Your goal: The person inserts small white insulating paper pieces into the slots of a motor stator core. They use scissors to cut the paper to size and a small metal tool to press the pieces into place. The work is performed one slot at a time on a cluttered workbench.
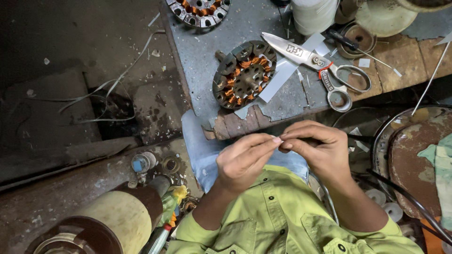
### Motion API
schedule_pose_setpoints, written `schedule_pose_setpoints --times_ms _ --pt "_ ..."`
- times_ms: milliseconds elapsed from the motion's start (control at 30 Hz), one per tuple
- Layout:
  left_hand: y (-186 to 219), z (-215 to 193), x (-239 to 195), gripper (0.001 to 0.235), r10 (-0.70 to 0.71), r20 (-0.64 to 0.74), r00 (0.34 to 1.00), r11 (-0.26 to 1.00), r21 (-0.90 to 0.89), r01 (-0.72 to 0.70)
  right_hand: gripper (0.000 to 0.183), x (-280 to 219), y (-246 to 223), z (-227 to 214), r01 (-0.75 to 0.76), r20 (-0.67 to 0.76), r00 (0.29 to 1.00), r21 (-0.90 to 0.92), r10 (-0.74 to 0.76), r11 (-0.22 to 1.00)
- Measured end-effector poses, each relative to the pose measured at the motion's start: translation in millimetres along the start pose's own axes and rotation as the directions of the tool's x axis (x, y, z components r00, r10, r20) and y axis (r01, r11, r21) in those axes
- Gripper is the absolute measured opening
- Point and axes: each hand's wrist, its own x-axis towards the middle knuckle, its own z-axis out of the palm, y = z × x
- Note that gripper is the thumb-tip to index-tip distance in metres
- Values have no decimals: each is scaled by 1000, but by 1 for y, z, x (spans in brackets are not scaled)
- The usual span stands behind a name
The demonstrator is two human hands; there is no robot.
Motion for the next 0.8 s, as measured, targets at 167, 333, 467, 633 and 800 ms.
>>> schedule_pose_setpoints --times_ms 167,333,467,633,800 --pt "-2 -2 0 30 51 31 998 999 -11 -51 13 -2 -5 2 -50 -41 998 -21 49 999" --pt "-5 3 -5 29 -58 29 998 984 -168 62 12 -3 -10 6 128 -58 988 -191 -141 973" --pt "-13 15 -18 18 -171 -37 985 959 -236 157 16 -5 -9 10 304 -23 937 -432 -347 849" --pt "-32 35 -31 15 -607 166 778 362 -813 456 37 2 -8 13 307 19 947 -336 -319 890" --pt "-33 40 -29 20 -584 463 667 -155 -870 468 26 4 4 19 351 -25 931 -212 -364 912"
